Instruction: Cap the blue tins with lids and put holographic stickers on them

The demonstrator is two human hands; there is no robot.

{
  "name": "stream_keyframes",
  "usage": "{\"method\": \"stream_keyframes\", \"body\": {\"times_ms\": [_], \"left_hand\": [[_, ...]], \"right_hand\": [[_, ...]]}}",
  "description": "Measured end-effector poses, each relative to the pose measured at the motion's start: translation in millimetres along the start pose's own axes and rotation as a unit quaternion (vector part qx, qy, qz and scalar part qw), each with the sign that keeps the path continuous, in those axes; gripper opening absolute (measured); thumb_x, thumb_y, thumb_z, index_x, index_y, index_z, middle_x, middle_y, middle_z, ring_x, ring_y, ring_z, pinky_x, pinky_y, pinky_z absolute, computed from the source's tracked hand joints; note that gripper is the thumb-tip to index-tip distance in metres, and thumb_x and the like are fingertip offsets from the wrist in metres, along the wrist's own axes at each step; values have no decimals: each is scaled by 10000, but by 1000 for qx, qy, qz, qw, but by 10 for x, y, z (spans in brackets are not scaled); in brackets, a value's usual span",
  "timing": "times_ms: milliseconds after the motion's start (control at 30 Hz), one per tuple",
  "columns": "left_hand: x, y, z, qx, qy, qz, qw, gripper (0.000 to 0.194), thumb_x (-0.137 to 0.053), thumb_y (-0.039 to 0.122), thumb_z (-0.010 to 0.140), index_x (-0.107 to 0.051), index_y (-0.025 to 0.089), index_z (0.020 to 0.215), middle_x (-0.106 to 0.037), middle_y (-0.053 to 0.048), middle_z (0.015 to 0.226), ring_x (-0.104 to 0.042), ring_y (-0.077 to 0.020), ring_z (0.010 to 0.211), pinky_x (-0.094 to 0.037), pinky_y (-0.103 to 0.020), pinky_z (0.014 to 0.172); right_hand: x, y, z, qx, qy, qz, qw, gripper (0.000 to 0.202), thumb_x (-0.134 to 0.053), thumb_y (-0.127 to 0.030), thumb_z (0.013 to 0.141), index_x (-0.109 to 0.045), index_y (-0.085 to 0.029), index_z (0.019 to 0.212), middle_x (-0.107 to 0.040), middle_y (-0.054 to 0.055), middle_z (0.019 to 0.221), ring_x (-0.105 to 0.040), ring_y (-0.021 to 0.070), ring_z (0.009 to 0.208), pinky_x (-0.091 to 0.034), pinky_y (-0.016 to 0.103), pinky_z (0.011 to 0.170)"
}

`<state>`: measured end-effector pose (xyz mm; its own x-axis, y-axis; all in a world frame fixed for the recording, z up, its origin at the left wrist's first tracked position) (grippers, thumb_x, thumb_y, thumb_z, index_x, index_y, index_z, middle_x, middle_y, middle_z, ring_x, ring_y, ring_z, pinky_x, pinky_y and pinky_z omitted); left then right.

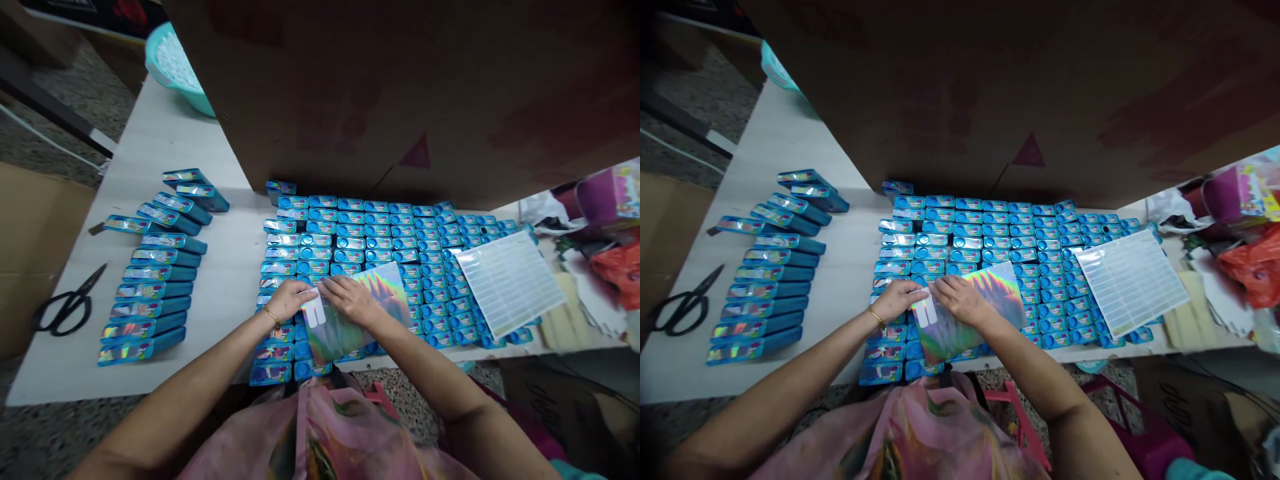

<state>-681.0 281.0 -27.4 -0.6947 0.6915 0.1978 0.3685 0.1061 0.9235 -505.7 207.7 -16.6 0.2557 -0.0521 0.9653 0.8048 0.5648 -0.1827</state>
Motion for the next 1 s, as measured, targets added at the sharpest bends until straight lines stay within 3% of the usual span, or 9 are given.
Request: {"method": "stream_keyframes", "body": {"times_ms": [100,200,300,400,467,567,700,800,1000], "left_hand": [[3,-33,8,24,5,0,1000,308,-577,453,674,-619,165,574,-496,24,465,-400,-103,441,-303,-230,461],[21,-58,33,-21,29,108,994,303,-534,428,722,-626,165,603,-528,7,513,-463,-130,511,-343,-247,522],[61,-39,61,-96,62,201,973,281,-521,388,747,-635,168,613,-584,-37,634,-526,-172,667,-382,-292,657],[170,48,96,-115,113,87,983,288,-571,412,711,-669,184,856,-631,-76,900,-538,-212,888,-391,-322,766],[281,138,127,-79,134,-86,984,431,-537,480,720,-626,194,1030,-615,-85,1036,-530,-217,962,-409,-315,754],[449,282,184,-14,137,-284,949,497,-515,529,718,-625,162,1035,-632,-97,989,-563,-197,880,-424,-272,643],[661,366,331,-10,206,-305,930,453,-726,360,560,-651,119,936,-648,-58,799,-559,-132,686,-410,-235,591],[871,318,552,-22,247,-303,920,453,-745,310,523,-645,109,917,-644,-40,734,-552,-113,629,-420,-236,591],[1412,182,1178,-48,310,-243,918,464,-745,269,468,-624,100,883,-617,-20,657,-557,-121,610,-427,-253,614]], "right_hand": [[33,0,-56,13,16,29,999,301,-350,-152,888,-509,-167,1144,-506,79,1217,-394,188,1161,-373,382,944],[280,-61,-22,-35,45,118,991,226,-391,-189,875,-565,-174,1019,-558,75,1133,-459,171,1094,-402,364,914],[662,-37,155,-131,60,253,957,156,-442,-223,847,-591,-181,869,-610,48,942,-537,139,919,-434,305,819],[881,158,441,-242,74,345,904,162,-489,-265,798,-596,-174,717,-600,14,755,-542,122,723,-428,258,659],[844,322,644,-314,78,408,854,180,-524,-309,751,-602,-163,679,-572,-3,647,-509,109,599,-394,237,556],[616,478,899,-380,105,523,756,213,-565,-355,685,-608,-146,685,-527,-23,540,-452,88,484,-340,215,462],[319,524,1164,-415,143,594,674,246,-619,-380,615,-622,-145,690,-544,-21,529,-456,89,470,-310,205,432],[148,598,1408,-408,185,577,682,259,-635,-392,600,-647,-149,689,-592,-5,584,-484,99,514,-337,214,472],[-176,919,1960,-411,280,378,781,253,-567,-380,676,-678,-153,691,-652,43,746,-563,169,736,-394,267,673]]}}
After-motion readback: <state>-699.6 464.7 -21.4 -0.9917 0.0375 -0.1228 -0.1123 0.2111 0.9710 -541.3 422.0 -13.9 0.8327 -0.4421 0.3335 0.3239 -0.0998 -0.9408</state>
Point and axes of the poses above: each hand's wrist, its own z-axis towards the middle knuckle, its own x-axis out of the back of the hand, y = z × x, the point moved 1 cm from there along z, towards the middle knuckle
